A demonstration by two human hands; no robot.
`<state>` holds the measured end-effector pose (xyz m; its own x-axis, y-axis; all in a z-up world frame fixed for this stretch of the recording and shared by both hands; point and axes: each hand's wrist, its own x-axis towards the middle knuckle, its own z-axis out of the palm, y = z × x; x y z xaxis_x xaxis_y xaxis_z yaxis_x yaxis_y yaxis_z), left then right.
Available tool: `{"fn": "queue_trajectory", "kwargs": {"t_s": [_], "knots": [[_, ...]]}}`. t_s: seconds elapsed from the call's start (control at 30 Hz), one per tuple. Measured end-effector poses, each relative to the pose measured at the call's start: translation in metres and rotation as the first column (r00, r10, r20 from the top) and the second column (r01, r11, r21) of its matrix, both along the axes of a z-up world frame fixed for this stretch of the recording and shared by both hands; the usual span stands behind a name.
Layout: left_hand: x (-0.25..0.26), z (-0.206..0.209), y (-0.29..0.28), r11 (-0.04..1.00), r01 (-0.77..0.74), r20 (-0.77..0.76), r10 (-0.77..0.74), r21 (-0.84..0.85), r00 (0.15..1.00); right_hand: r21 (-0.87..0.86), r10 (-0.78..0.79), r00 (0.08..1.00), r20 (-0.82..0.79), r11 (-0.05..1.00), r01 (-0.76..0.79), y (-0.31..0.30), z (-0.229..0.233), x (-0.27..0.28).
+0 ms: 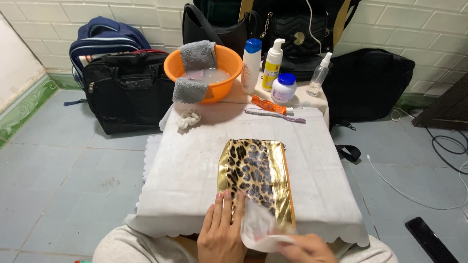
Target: Cleaning a leopard-print pouch by applying a cleaning cream with a cloth and wiping the surface thoroughly.
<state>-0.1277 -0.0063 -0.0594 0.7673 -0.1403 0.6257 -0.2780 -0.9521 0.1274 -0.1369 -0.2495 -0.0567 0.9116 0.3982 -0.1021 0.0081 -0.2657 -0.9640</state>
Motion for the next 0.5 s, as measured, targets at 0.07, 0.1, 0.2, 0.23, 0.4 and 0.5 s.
{"fn": "queue_trajectory", "kwargs": {"t_s": [0.07,0.1,0.2,0.23,0.4,0.5], "knots": [[0.010,0.022,0.004,1.000,0.026,-0.071,-0.027,-0.010,0.997,0.153,-0.351,0.912,-0.210,0.910,0.385,-0.075,-0.096,0.029],[0.013,0.033,0.006,0.998,0.050,-0.150,-0.053,-0.023,0.987,0.199,-0.591,0.664,-0.458,0.661,0.724,-0.117,-0.152,0.011],[0.030,0.066,0.016,0.977,0.082,-0.176,-0.118,-0.198,0.977,0.591,-0.245,0.690,-0.681,0.373,0.716,-0.091,-0.025,0.001],[0.031,0.089,0.019,0.977,0.085,-0.174,-0.121,-0.197,0.977,0.592,-0.247,0.690,-0.680,0.370,0.716,-0.088,-0.009,-0.002],[0.039,0.178,0.026,0.125,-0.256,-0.285,-0.456,-0.959,0.843,0.588,-0.541,0.713,-0.445,0.424,0.689,0.016,0.178,-0.006],[0.050,0.156,0.023,-0.081,-0.433,-0.334,-0.515,-0.898,0.790,0.489,-0.675,0.612,-0.412,0.403,0.773,0.033,0.196,-0.001]]}}
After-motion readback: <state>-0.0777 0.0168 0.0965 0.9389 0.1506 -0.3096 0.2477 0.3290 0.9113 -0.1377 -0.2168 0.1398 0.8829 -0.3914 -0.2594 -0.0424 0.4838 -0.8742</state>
